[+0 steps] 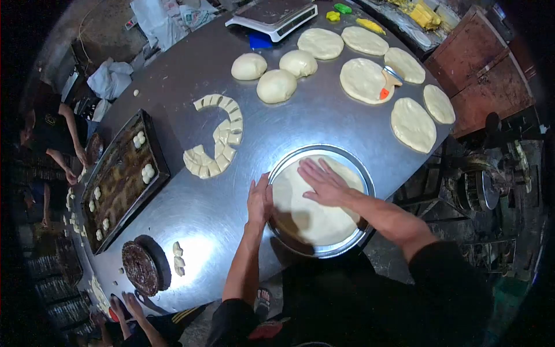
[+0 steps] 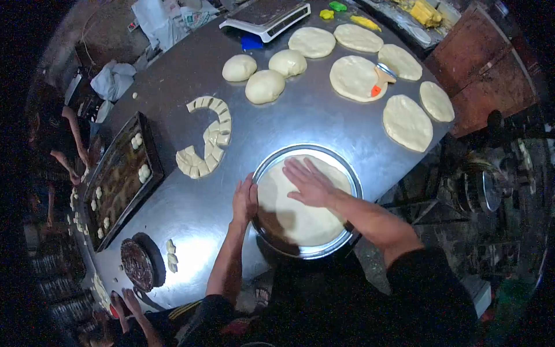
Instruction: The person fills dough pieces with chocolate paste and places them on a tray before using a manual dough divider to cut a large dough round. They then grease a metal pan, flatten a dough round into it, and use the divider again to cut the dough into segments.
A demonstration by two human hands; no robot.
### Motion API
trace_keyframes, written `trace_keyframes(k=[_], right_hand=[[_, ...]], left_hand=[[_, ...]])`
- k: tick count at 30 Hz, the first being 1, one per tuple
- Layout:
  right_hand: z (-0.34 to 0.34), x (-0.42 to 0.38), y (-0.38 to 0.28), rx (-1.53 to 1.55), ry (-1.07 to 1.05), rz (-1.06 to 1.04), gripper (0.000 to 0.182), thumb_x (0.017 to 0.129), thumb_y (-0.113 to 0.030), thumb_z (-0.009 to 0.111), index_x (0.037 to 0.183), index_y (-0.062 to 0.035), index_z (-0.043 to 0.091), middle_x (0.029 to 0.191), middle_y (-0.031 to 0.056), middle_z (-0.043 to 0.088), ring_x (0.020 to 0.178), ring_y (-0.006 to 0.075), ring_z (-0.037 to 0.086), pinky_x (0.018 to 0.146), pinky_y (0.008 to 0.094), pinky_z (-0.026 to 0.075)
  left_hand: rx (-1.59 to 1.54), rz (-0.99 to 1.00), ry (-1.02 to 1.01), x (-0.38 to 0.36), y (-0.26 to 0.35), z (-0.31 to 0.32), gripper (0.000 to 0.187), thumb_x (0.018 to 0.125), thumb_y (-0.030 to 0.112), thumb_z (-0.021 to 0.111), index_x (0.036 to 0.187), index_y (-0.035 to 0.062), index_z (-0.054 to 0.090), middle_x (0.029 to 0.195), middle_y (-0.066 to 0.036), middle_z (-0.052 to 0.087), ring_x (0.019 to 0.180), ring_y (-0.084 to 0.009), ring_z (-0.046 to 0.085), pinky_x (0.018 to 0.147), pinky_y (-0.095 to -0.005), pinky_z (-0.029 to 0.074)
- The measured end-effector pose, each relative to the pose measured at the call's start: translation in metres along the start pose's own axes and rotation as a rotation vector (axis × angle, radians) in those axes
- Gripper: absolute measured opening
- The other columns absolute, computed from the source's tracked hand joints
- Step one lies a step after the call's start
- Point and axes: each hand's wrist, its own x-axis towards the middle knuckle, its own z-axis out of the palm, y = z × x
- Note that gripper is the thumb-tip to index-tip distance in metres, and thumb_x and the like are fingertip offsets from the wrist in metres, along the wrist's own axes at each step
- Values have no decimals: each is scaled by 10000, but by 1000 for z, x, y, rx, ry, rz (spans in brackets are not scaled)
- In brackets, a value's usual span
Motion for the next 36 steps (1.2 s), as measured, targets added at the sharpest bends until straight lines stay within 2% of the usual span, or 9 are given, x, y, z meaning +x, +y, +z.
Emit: trace_keyframes(k=[3, 5, 9, 12, 14, 24, 26, 29, 36], right_hand=[[-1, 26, 10, 230, -191, 105, 581, 978, -386, 351, 1381, 31, 373, 1505, 201, 254, 1423, 303, 178, 1159, 480, 91], [-36, 26, 2, 379, -164, 148, 583, 978, -383, 355, 1385, 35, 364, 1507, 203, 246, 1428, 301, 155, 1161, 473, 88], [3, -5, 13, 178, -32, 102, 554, 969, -368, 384, 1362, 21, 417, 1489, 209, 286, 1416, 307, 199, 1151, 477, 147], [-11, 2, 11, 28, 5, 76, 561, 960, -361, 410, 1387, 3, 389, 1482, 208, 297, 1411, 332, 213, 1141, 510, 145], [-49, 39, -6, -58, -391, 227, 628, 943, -377, 443, 1430, -5, 305, 1523, 200, 205, 1434, 312, 143, 1148, 501, 115], [22, -9, -11, -27, 28, 92, 592, 972, -392, 388, 1414, -2, 337, 1513, 173, 252, 1423, 298, 184, 1154, 488, 112], [-2, 6, -5, 183, -121, 127, 557, 975, -351, 386, 1406, 0, 349, 1478, 186, 317, 1389, 330, 259, 1131, 497, 195], [-16, -6, -23, 381, 65, 313, 573, 975, -350, 376, 1384, 50, 348, 1447, 251, 328, 1372, 380, 268, 1121, 490, 229], [20, -51, -4, -33, 153, 332, 739, 967, -497, 346, 1410, 88, 259, 1499, 259, 211, 1418, 352, 165, 1160, 453, 109]], left_hand=[[47, -64, 12, -17, 21, -1, 399, 936, 158, 450, 1300, -5, 467, 1246, -279, 532, 1130, -473, 510, 1066, -484, 322], [770, 89, 159, -14, 41, -1, 443, 935, 195, 479, 1305, -48, 452, 1333, -264, 472, 1250, -429, 439, 1078, -512, 296], [499, 500, -80, 9, 66, 25, 565, 909, 261, 504, 1324, -108, 401, 1390, -279, 402, 1336, -410, 337, 1122, -501, 218], [418, 382, -81, 2, 47, 45, 626, 902, 342, 515, 1348, -80, 394, 1415, -273, 371, 1355, -394, 311, 1130, -492, 203], [578, 324, -27, 7, 57, 36, 688, 881, 410, 532, 1362, -61, 389, 1441, -268, 334, 1360, -396, 297, 1128, -493, 210], [508, -146, -227, -48, 62, 23, 533, 901, 339, 489, 1267, -49, 499, 1377, -271, 409, 1362, -386, 289, 1117, -510, 205], [563, 388, -3, -25, 63, 23, 475, 896, 313, 480, 1216, -31, 550, 1336, -250, 458, 1368, -374, 279, 1134, -490, 187], [686, 630, -197, 13, 67, 44, 538, 895, 337, 474, 1300, -16, 485, 1403, -214, 411, 1383, -347, 267, 1151, -467, 169], [555, 457, -344, 18, 59, 48, 681, 957, 438, 361, 1464, 7, 216, 1535, -167, 199, 1436, -296, 144, 1169, -439, 113]])
